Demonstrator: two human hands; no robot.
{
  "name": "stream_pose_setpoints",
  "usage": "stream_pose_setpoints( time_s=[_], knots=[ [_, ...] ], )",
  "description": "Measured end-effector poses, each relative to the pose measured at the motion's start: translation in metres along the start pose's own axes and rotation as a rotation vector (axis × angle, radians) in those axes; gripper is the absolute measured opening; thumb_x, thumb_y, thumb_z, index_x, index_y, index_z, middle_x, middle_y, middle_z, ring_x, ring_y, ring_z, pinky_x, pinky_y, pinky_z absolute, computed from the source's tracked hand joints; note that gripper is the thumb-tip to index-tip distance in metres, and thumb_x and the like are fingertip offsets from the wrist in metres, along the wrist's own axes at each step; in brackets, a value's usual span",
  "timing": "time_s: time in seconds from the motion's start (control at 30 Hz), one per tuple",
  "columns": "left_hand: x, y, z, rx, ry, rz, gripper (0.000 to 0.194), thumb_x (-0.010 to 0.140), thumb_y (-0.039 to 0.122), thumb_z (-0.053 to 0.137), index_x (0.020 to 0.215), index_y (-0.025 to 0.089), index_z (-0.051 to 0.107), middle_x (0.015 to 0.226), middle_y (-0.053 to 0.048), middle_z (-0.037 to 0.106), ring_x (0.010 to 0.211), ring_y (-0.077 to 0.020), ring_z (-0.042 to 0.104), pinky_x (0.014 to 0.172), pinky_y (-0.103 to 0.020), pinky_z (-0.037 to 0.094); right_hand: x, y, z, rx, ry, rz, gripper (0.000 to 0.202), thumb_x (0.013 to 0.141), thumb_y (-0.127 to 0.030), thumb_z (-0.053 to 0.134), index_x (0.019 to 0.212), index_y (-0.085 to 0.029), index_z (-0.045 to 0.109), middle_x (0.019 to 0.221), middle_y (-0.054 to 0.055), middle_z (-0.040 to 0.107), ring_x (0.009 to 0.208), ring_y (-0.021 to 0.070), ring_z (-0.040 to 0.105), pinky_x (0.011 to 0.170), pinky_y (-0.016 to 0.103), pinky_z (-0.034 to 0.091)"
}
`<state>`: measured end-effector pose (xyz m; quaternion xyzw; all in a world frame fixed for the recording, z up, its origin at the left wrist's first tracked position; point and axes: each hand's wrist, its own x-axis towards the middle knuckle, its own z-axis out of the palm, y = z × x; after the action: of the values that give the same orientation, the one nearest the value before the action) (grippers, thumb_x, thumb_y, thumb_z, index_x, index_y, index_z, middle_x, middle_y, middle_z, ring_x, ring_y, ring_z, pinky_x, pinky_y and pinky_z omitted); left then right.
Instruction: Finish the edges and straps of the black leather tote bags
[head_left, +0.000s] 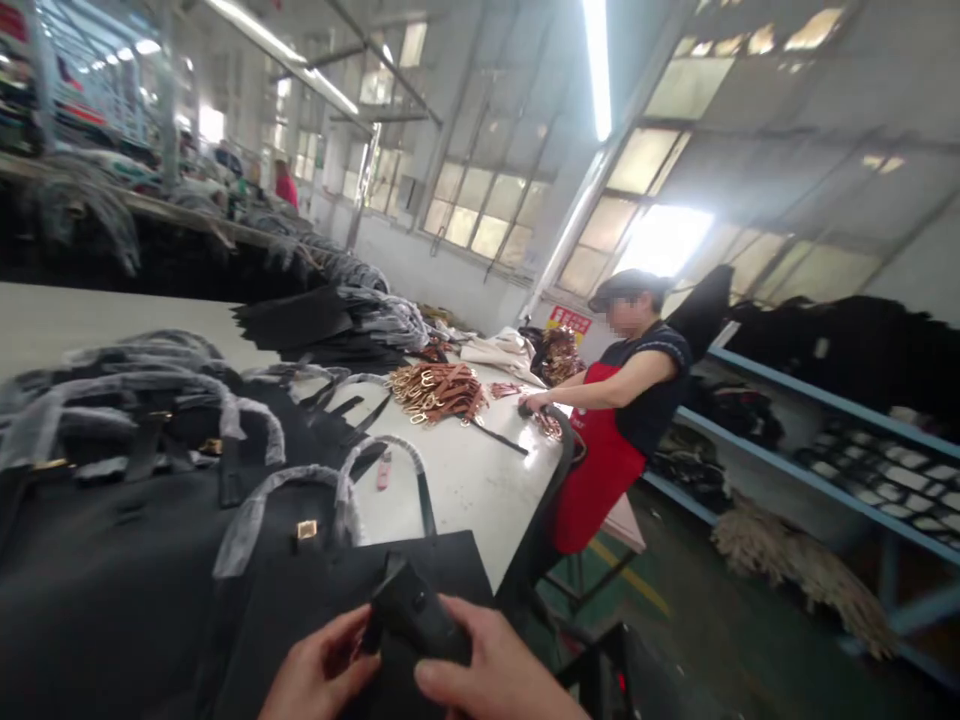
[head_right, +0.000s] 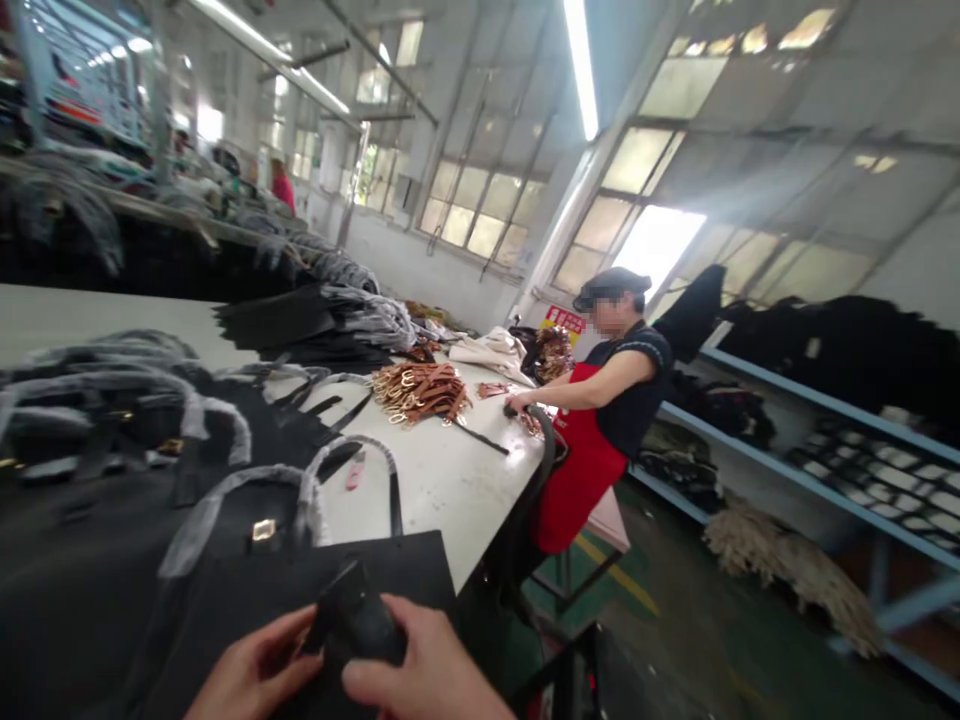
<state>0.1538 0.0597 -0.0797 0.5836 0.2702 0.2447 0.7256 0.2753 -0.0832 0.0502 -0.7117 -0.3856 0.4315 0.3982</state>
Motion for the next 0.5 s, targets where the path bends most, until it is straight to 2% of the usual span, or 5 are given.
stream_pose_setpoints(
  time_s=[0.13, 0.23, 0.33, 0.4, 0.5],
  knots=[
    [-0.003, -0.001, 0.002, 0.036, -0.051, 0.055, 0.048, 0.052, 0.048, 0.082, 0.091, 0.020, 0.076, 0.087, -0.007, 0.076, 0.092, -0.0340, 0.069, 0.088, -0.045, 0.054, -0.003, 0.009, 0.002, -0.033, -0.012, -0.043, 0.036, 0.068, -0.013, 0.066, 0.101, -0.022, 0.073, 0.069, -0.005, 0.061, 0.049, 0.0063, 0.051, 0.044, 0.013, 0.039],
    [-0.002, -0.008, 0.001, 0.130, -0.027, 0.101, 0.047, 0.058, 0.043, 0.076, 0.098, 0.019, 0.074, 0.092, -0.009, 0.075, 0.094, -0.0320, 0.069, 0.088, -0.041, 0.055, 0.008, 0.023, 0.006, 0.006, 0.067, -0.015, 0.050, 0.073, -0.017, 0.062, 0.122, -0.022, 0.061, 0.066, -0.004, 0.063, 0.043, 0.0066, 0.052, 0.040, 0.014, 0.040],
    [0.000, -0.017, -0.004, 0.329, 0.069, 0.109, 0.046, 0.062, 0.037, 0.071, 0.105, 0.019, 0.071, 0.097, -0.008, 0.075, 0.093, -0.0304, 0.070, 0.084, -0.037, 0.056, 0.017, 0.040, 0.002, 0.005, 0.148, 0.032, 0.055, 0.077, -0.022, 0.062, 0.131, -0.016, 0.051, 0.061, -0.003, 0.064, 0.040, 0.0084, 0.054, 0.037, 0.015, 0.041],
    [-0.001, -0.018, -0.008, 0.516, 0.174, 0.123, 0.041, 0.068, 0.036, 0.066, 0.105, 0.019, 0.069, 0.099, -0.008, 0.074, 0.093, -0.0296, 0.069, 0.084, -0.038, 0.056, 0.017, 0.053, -0.003, 0.011, 0.171, 0.080, 0.053, 0.077, -0.027, 0.064, 0.126, -0.012, 0.051, 0.058, -0.004, 0.062, 0.039, 0.0090, 0.054, 0.036, 0.015, 0.040],
    [-0.001, -0.007, -0.012, 0.821, 0.337, 0.221, 0.027, 0.082, 0.032, 0.055, 0.101, 0.017, 0.067, 0.104, -0.010, 0.070, 0.099, -0.0280, 0.066, 0.091, -0.040, 0.052, 0.014, 0.077, -0.013, 0.004, 0.217, 0.163, 0.052, 0.075, -0.040, 0.066, 0.114, -0.009, 0.051, 0.051, -0.006, 0.056, 0.038, 0.0100, 0.053, 0.036, 0.017, 0.040]
  ],
)
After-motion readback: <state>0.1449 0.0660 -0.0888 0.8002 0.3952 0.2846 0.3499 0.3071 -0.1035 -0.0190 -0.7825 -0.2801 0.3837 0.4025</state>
